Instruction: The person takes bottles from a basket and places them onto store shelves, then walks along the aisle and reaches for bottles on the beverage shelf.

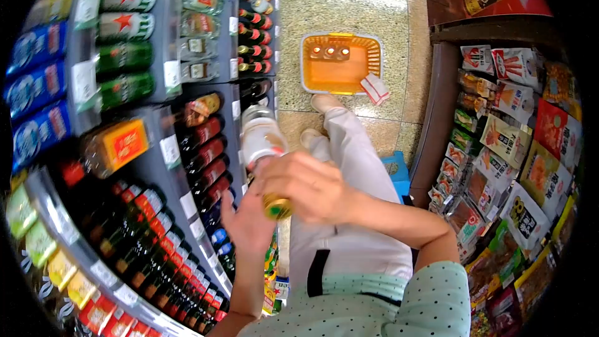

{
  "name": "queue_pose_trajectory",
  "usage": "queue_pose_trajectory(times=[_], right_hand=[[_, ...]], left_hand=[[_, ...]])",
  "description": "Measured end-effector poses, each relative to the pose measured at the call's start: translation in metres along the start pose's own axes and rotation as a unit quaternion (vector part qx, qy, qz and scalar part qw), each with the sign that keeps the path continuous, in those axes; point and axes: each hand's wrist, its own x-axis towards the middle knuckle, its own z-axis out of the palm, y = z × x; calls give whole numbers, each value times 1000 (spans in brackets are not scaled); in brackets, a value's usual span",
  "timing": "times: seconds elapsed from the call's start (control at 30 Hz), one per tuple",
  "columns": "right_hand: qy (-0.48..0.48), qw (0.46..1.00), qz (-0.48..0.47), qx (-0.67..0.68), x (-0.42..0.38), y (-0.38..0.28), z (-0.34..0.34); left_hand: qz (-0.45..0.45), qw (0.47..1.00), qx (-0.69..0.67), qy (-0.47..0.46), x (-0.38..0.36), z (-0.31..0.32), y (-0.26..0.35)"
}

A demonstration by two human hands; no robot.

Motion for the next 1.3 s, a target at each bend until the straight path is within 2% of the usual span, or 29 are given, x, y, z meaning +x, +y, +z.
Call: queue_pose_trajectory(times=[0.1,0.17,0.23,0.3,0.37,0.43,0.57,0.67,0.8,0.9,1.2,1.3], right_hand=[[36,994,73,-75,-38,78,-9],[30,986,109,-120,-64,136,-17],[42,976,140,-160,-92,196,-21],[69,965,164,-194,-121,253,-22],[85,953,194,-215,-151,307,-22],[105,941,218,-238,-180,355,-18],[142,916,270,-261,-223,437,-12],[157,909,290,-255,-243,483,-8],[172,905,300,-248,-262,528,0],[177,897,313,-256,-273,555,6],[180,882,356,-253,-277,591,22],[187,881,352,-257,-273,595,23]], left_hand=[[-63,978,192,57,100,-41,-34],[-93,941,305,111,169,-66,-53],[-58,884,450,118,241,-100,-68],[42,853,511,97,318,-158,-93],[78,725,680,77,381,-158,-92],[176,542,818,80,435,-162,-100],[239,377,893,63,541,-189,-112],[258,282,921,70,596,-208,-115],[293,195,936,2,631,-223,-113],[327,128,936,2,646,-230,-115],[349,104,931,-31,655,-224,-108],[322,108,940,-38,653,-221,-107]])
